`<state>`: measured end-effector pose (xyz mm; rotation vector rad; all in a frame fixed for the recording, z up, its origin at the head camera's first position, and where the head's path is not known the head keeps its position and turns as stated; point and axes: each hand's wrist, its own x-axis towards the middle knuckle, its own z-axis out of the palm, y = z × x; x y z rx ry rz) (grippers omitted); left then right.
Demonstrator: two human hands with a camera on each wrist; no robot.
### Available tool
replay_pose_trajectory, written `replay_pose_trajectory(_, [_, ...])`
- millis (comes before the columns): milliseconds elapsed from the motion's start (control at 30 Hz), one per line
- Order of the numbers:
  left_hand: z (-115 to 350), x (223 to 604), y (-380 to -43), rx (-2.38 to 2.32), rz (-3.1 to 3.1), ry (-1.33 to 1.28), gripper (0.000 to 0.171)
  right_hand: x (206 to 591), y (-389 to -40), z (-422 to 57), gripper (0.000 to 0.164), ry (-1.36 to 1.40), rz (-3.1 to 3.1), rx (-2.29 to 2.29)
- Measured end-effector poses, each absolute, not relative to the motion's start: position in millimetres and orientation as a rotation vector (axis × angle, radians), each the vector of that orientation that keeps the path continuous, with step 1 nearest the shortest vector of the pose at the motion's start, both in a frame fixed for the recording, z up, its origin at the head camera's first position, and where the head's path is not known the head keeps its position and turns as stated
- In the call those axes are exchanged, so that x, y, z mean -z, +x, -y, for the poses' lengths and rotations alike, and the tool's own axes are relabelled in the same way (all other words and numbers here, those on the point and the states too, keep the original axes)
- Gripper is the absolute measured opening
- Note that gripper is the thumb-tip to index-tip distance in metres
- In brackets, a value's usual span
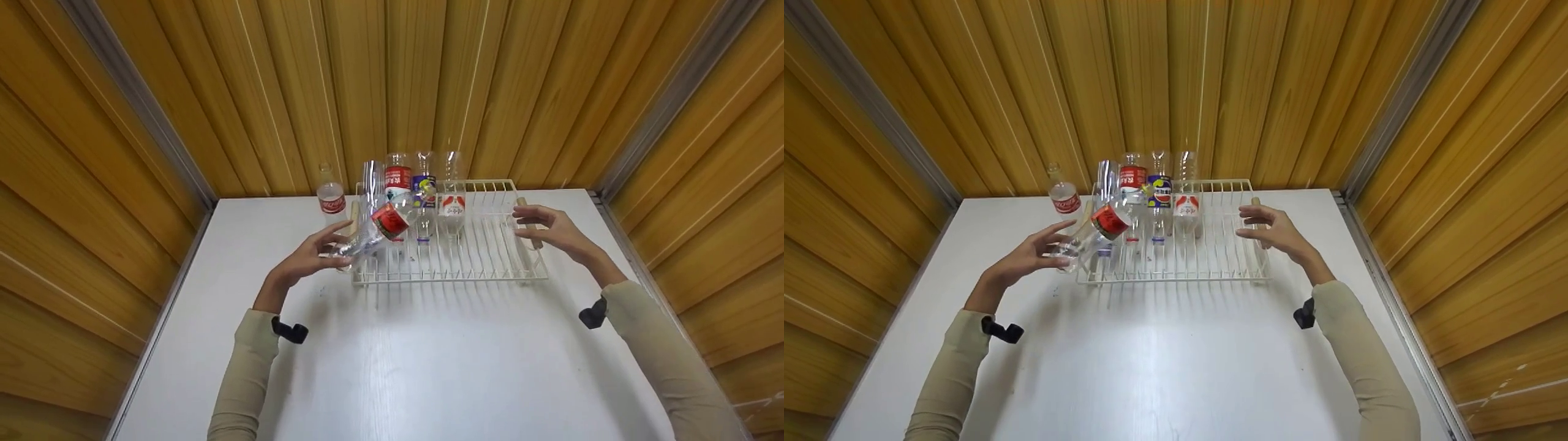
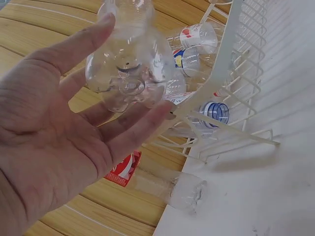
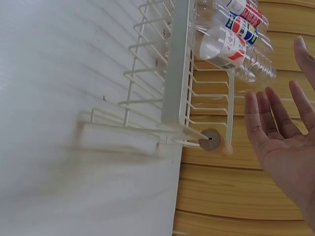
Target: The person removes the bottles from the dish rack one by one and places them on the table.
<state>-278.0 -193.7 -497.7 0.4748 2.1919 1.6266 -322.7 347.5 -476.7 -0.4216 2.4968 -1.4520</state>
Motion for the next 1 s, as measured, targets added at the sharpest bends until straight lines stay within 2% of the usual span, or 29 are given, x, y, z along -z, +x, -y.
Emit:
replay_pose_trajectory(167, [201, 503, -275, -1.692, -2.192, 0.415, 0.087, 480, -324, -362, 0.057, -0.402, -2.537, 1.478])
replay_pose_trajectory(433, [208, 516, -270, -1.724, -2.198, 0.316, 0.09, 493, -326, -377, 0.066, -0.299, -2.569, 1.435])
replay_pose_trajectory(767, [214, 532, -268, -1.857, -2.144, 0.275, 0.077, 500, -328, -385, 0.069, -0.215, -2.5, 1.415])
replay_pose_trajectory(1000, [219, 543, -269, -1.928, -2.127, 0.174, 0.084, 506, -323, -391, 0.068, -0.227, -2.483, 1.413])
